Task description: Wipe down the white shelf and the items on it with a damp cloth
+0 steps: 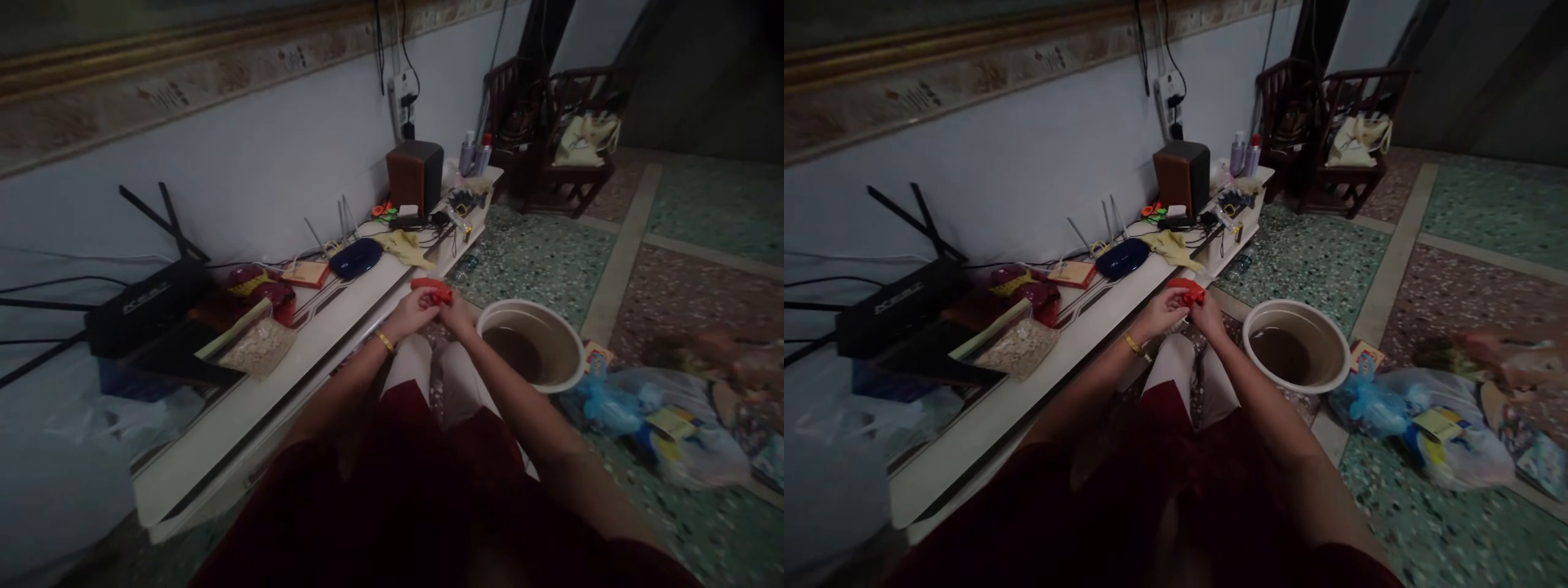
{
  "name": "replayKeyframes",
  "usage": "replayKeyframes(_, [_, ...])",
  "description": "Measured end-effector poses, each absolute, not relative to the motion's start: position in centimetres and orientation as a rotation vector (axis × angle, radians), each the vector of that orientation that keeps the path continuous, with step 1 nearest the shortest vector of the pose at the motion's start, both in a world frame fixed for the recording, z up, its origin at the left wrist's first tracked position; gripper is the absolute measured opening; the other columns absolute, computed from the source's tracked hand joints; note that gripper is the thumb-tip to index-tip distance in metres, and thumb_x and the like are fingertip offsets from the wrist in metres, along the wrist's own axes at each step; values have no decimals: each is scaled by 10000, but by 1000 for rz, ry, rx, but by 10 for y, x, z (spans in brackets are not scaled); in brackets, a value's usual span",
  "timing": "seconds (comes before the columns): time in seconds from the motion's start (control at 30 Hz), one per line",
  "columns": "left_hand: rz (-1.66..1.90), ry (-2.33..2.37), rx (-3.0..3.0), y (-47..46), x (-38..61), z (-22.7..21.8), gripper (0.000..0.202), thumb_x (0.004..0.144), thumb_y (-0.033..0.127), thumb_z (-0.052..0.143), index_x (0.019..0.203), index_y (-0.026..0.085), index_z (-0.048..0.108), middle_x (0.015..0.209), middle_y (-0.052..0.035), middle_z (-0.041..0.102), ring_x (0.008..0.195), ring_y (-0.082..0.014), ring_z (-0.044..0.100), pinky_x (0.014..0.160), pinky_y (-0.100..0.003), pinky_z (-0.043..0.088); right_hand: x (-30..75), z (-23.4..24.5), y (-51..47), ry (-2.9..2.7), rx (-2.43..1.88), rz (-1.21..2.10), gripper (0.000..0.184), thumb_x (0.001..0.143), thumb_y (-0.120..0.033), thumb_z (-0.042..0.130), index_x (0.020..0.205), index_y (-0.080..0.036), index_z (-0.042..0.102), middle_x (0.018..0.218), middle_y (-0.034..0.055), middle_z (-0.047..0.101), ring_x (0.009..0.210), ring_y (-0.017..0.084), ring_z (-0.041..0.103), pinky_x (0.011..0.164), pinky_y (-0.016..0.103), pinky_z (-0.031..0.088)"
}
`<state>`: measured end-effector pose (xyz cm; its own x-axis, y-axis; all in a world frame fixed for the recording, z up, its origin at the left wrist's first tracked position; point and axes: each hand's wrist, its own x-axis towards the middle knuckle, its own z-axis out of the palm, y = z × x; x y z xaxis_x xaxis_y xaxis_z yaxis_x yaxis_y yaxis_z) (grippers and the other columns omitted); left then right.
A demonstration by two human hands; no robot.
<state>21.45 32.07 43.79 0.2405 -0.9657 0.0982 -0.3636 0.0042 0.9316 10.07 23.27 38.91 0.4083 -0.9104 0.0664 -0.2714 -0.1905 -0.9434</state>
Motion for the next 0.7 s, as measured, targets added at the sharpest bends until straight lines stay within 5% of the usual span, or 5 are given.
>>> replayKeyframes(0.3, [-314,-1954,1487,333,228,411,238,952,221,563,1099,136,730,973,-83,694,892,-157,646,846,-268,490,85,394,251,1043,-2070,-507,424,746,-169,582,1163,-110,632,1020,141,726,907,241,672,826,308,495])
replayKeyframes(0.47, [92,-2241,1880,336,219,427,269,996,210,455,1019,138,714,899,-103,689,880,-199,647,783,-298,471,84,402,270,1223,-2248,-435,577,866,-201,477,1421,-45,464,1003,185,718,890,290,686,818,357,508])
replayKeyframes(0.7, [-267,-1829,2121,330,223,446,261,961,310,565,1156,137,551,1038,-84,676,938,-204,650,798,-292,470,87,412,281,1173,-2335,-503,624,875,-214,405,1482,-74,392,1022,175,705,815,284,660,743,363,501])
